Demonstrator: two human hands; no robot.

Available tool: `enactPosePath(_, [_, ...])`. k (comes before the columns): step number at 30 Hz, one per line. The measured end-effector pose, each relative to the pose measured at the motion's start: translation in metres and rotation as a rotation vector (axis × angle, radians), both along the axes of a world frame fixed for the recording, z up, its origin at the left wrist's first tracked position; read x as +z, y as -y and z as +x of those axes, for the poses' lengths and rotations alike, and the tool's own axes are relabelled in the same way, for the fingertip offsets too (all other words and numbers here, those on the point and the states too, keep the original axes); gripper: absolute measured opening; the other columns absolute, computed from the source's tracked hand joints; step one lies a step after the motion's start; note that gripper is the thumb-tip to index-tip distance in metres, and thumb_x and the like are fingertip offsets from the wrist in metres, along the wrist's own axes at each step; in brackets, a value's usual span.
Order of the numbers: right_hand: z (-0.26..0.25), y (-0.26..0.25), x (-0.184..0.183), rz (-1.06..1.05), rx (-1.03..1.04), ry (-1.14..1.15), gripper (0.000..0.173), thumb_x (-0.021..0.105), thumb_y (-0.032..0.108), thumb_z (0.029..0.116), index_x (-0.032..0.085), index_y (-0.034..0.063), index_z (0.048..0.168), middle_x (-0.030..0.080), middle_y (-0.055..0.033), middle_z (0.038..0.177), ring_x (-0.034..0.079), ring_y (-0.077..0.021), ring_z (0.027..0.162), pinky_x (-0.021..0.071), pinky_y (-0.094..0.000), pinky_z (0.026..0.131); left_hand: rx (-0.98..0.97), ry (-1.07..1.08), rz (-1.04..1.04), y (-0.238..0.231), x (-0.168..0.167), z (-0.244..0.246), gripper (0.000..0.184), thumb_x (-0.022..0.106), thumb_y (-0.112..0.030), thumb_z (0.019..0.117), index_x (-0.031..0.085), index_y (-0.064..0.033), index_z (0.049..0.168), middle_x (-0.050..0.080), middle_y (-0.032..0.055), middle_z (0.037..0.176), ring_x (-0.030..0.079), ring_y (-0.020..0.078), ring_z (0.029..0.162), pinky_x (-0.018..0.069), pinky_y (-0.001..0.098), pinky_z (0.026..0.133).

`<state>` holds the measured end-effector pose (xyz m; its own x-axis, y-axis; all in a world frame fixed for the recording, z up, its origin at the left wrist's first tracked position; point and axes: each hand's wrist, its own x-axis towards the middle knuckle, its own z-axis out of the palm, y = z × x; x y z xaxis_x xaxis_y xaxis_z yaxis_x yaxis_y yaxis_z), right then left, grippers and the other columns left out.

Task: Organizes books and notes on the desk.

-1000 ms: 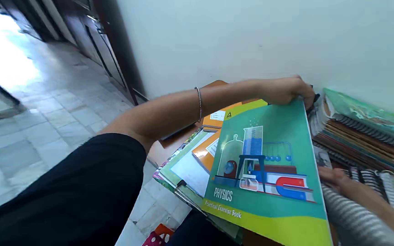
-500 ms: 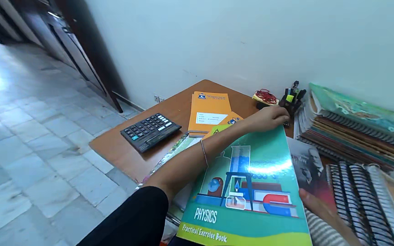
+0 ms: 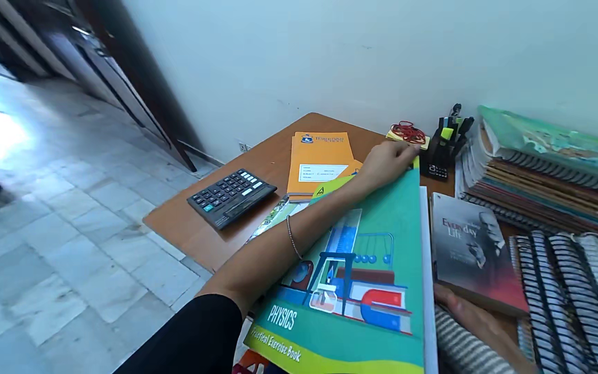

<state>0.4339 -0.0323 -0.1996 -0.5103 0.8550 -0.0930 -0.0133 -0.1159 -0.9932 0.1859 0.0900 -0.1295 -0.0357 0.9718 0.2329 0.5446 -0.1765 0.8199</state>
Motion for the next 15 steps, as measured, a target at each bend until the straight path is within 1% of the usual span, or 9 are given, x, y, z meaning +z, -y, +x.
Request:
enactPosePath(2, [0.000,-0.001,-0.002,-0.036,-0.003,-0.016,0.036,0.034,0.010,0.1081,0.069,0.0013,0.113,0.073,0.0030,0.111,0.068,-0.0001,0.104,0.0558,-0.0197,0.093,0.079,0.226,0.004,0.004,0.010,-0.010,0.045,0.035,-0.027,0.1126,0.063,0.0043,0.095,0.054,0.0038,0.075,0.050,0.0084,0.064,0.0455,0.0269,0.063])
enactPosePath(3, [0.001,-0.001,-0.003,-0.058,-0.010,-0.014,0.037,0.033,0.010,0.1084,0.069,0.0012,0.113,0.074,0.0032,0.109,0.068,-0.0001,0.101,0.0566,-0.0196,0.092,0.108,0.357,0.010,0.006,0.018,-0.019,0.045,0.034,-0.029,0.1127,0.060,0.0000,0.090,0.052,-0.0014,0.069,0.050,0.0030,0.058,0.0451,0.0201,0.057])
enactPosePath(5, [0.006,-0.005,-0.007,-0.081,0.026,-0.022,0.039,0.031,0.012,0.1094,0.067,0.0011,0.118,0.073,0.0027,0.111,0.068,-0.0012,0.102,0.0565,-0.0209,0.093,0.062,0.629,0.039,0.007,0.031,-0.051,0.045,0.028,-0.029,0.1134,0.050,-0.0121,0.078,0.049,-0.0079,0.058,0.047,-0.0018,0.047,0.0415,0.0139,0.046])
enactPosePath(6, [0.008,-0.006,-0.010,-0.077,0.036,-0.031,0.040,0.031,0.013,0.1092,0.068,0.0018,0.118,0.074,0.0031,0.112,0.069,-0.0012,0.102,0.0566,-0.0211,0.093,-0.053,0.750,0.086,0.005,0.031,-0.075,0.050,0.022,-0.028,0.1134,0.046,-0.0184,0.071,0.049,-0.0101,0.053,0.046,-0.0029,0.044,0.0408,0.0130,0.043])
enactPosePath(7, [0.010,-0.007,-0.014,-0.068,0.050,-0.051,0.040,0.031,0.015,0.1092,0.068,0.0022,0.118,0.074,0.0032,0.112,0.069,-0.0017,0.102,0.0568,-0.0218,0.094,-0.215,0.854,0.143,0.002,0.027,-0.101,0.056,0.017,-0.027,0.1130,0.045,-0.0230,0.065,0.051,-0.0112,0.051,0.049,-0.0032,0.043,0.0424,0.0133,0.042])
enactPosePath(8, [0.012,-0.010,-0.018,-0.054,0.070,-0.072,0.040,0.033,0.016,0.1099,0.069,0.0030,0.119,0.074,0.0035,0.114,0.069,-0.0019,0.104,0.0567,-0.0227,0.095,-0.418,0.914,0.207,-0.003,0.020,-0.126,0.060,0.015,-0.027,0.1122,0.051,-0.0253,0.064,0.057,-0.0117,0.053,0.056,-0.0029,0.046,0.0477,0.0146,0.044])
enactPosePath(10, [0.015,-0.014,-0.024,-0.028,0.114,-0.102,0.039,0.033,0.018,0.1109,0.068,0.0036,0.120,0.074,0.0044,0.116,0.068,-0.0018,0.106,0.0559,-0.0241,0.097,-0.642,1.014,0.273,-0.005,0.009,-0.158,0.062,0.017,-0.026,0.1120,0.060,-0.0225,0.067,0.064,-0.0084,0.060,0.064,0.0014,0.053,0.0544,0.0188,0.051])
enactPosePath(13, [0.010,-0.014,-0.018,-0.068,0.104,-0.090,0.037,0.031,0.012,0.1078,0.068,0.0067,0.113,0.075,0.0074,0.107,0.069,0.0007,0.099,0.0574,-0.0208,0.091,-0.671,1.073,0.332,-0.003,0.002,-0.168,0.061,0.020,-0.025,0.1121,0.062,-0.0204,0.069,0.066,-0.0064,0.062,0.066,0.0034,0.054,0.0561,0.0203,0.052])
enactPosePath(15, [0.010,-0.014,-0.016,-0.086,0.107,-0.074,0.038,0.028,0.012,0.1076,0.066,0.0073,0.114,0.075,0.0081,0.107,0.068,0.0018,0.100,0.0565,-0.0200,0.092,-0.536,1.032,0.344,-0.001,0.006,-0.158,0.062,0.015,-0.025,0.1121,0.055,-0.0240,0.066,0.062,-0.0094,0.057,0.060,0.0004,0.048,0.0515,0.0180,0.046])
